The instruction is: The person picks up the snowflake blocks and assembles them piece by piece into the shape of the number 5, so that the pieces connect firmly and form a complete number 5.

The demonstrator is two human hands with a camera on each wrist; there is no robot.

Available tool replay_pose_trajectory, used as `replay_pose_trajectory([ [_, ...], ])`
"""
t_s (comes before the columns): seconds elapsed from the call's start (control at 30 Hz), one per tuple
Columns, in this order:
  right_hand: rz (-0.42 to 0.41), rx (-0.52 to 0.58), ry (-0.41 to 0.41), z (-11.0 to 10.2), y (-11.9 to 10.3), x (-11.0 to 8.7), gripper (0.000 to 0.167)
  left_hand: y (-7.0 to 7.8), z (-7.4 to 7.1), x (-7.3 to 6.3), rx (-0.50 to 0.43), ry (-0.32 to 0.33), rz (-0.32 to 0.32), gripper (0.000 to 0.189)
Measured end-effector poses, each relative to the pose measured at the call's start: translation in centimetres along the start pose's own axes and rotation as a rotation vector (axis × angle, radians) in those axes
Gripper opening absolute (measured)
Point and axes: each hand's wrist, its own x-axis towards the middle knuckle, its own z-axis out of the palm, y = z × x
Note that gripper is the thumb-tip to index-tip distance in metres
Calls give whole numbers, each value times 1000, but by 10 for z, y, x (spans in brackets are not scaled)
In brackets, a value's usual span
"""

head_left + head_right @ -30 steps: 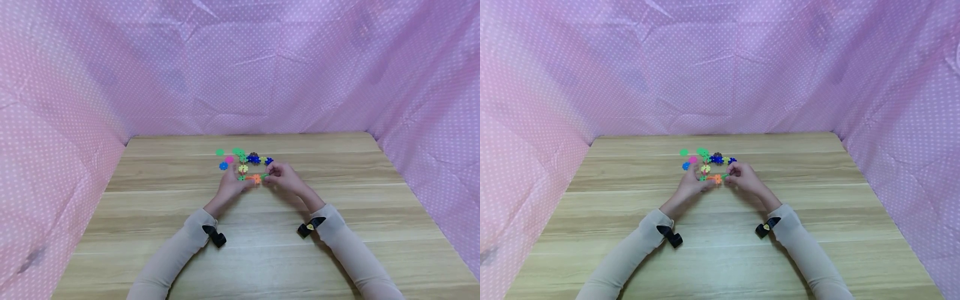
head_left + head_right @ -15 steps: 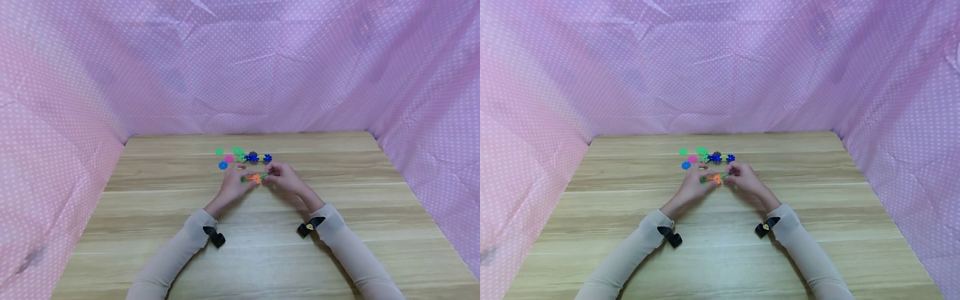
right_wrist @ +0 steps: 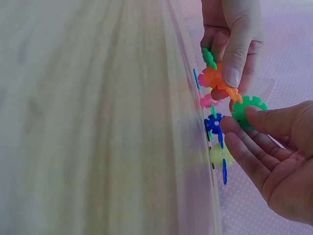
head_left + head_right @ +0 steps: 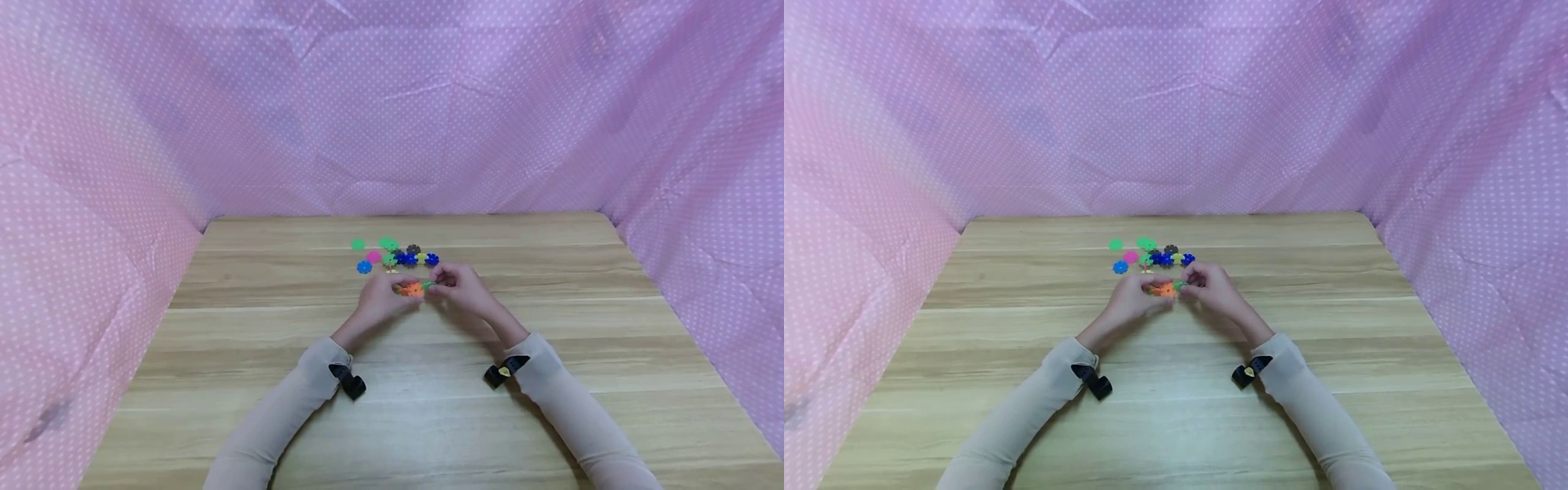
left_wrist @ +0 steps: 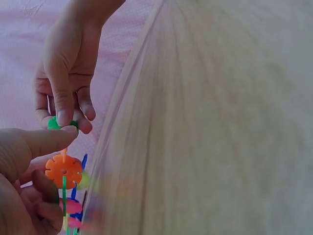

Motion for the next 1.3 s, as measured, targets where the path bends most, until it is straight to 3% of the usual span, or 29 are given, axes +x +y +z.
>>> replay_pose_trajectory([
  [0.37,43,-15,17,0,2,-1,14,7,0,-4,146,70,-26,41],
  [1.3,22,-22,11,-1,0,-1,13,7,0,-5,130,102,-42,37],
])
